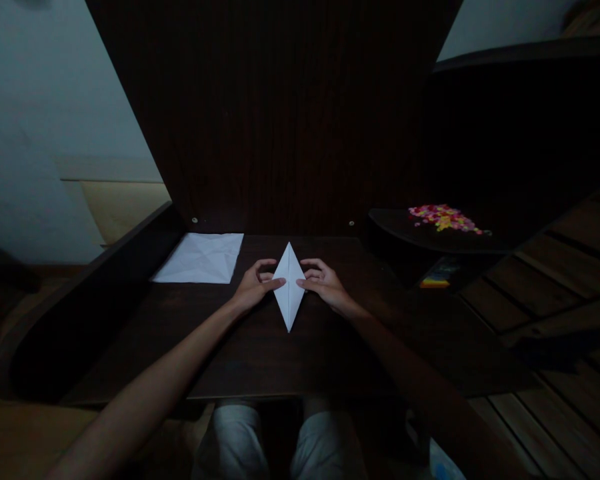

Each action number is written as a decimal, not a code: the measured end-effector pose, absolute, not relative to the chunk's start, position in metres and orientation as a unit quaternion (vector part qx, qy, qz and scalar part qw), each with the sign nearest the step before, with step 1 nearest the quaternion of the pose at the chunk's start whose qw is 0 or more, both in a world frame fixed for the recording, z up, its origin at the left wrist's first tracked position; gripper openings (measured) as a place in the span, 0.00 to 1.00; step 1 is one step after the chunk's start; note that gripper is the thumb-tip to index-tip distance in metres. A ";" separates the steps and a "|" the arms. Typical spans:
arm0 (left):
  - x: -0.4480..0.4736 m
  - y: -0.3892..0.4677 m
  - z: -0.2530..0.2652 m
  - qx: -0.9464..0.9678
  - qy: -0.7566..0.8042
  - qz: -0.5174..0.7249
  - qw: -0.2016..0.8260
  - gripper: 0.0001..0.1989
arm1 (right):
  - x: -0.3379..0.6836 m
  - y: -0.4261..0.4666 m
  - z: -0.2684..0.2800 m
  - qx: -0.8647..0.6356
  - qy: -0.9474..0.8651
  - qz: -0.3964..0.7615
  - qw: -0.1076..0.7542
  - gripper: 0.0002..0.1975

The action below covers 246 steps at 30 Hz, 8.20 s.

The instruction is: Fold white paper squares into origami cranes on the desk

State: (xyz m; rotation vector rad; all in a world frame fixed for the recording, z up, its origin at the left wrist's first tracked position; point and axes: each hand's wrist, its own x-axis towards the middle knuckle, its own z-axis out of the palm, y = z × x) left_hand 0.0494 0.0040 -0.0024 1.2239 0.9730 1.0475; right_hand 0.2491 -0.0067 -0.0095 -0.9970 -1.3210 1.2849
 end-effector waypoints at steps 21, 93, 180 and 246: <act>0.055 0.000 -0.001 0.512 0.392 0.418 0.640 0.34 | 0.246 -0.007 -0.011 -0.399 -0.581 0.521 0.482 0.28; 0.055 -0.006 0.003 0.519 0.277 0.453 0.670 0.23 | 0.245 -0.010 -0.008 -0.417 -0.560 0.470 0.540 0.20; 0.053 -0.003 0.001 0.647 0.358 0.472 0.479 0.16 | 0.239 -0.016 -0.005 -0.358 -0.552 0.543 0.522 0.17; 0.057 -0.007 0.003 0.574 0.253 0.472 0.619 0.24 | 0.232 -0.020 -0.010 -0.322 -0.611 0.585 0.426 0.18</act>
